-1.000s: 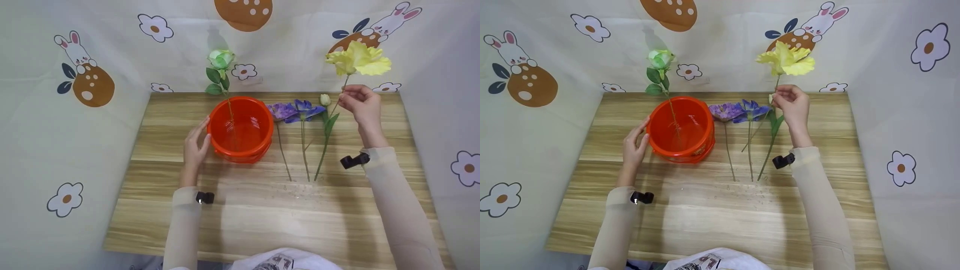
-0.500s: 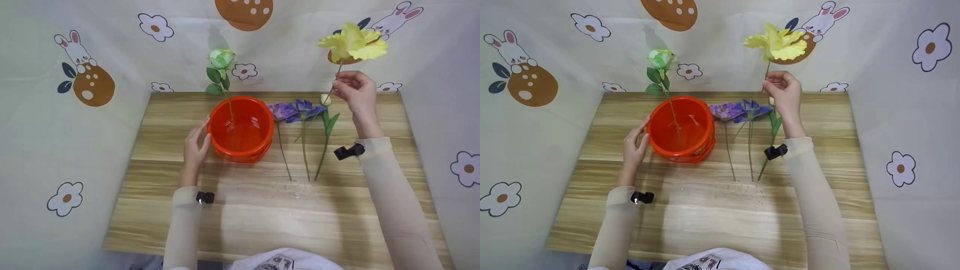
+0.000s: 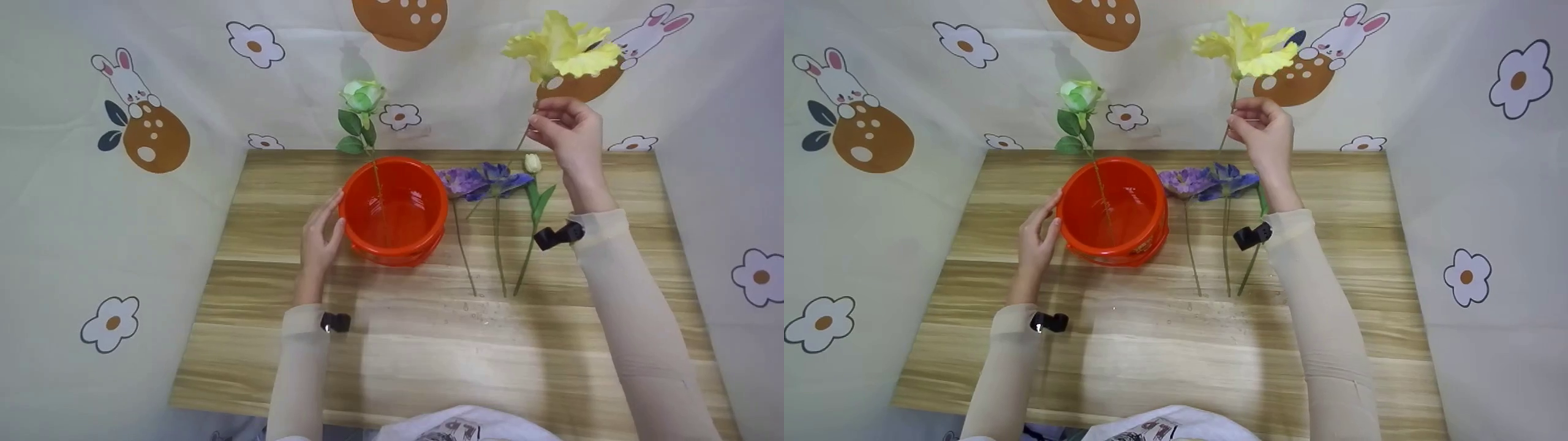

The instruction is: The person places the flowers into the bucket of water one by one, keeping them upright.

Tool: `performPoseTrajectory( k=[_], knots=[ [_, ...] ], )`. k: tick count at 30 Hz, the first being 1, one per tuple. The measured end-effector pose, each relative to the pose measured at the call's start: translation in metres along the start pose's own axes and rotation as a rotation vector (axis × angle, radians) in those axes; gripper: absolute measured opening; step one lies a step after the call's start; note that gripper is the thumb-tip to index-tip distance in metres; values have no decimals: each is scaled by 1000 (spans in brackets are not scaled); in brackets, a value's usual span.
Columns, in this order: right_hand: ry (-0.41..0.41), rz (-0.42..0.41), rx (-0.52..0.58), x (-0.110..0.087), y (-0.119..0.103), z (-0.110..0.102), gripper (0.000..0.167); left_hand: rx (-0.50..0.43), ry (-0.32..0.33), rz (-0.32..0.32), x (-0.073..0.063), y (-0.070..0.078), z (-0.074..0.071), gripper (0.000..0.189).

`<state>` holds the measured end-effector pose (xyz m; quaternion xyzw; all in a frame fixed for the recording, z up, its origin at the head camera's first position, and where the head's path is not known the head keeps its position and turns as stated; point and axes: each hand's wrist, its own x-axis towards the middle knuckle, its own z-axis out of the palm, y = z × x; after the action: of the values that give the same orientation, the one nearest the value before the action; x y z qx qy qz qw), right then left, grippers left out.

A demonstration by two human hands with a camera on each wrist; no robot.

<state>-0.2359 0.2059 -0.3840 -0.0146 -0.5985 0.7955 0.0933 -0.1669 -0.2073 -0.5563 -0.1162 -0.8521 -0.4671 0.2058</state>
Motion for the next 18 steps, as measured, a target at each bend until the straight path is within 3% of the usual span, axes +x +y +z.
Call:
performPoseTrajectory(
  k=[18],
  knots=[
    [-59,-10,-36,-1,8,35,15,-3,20,10,-2,2,0,45]
  ],
)
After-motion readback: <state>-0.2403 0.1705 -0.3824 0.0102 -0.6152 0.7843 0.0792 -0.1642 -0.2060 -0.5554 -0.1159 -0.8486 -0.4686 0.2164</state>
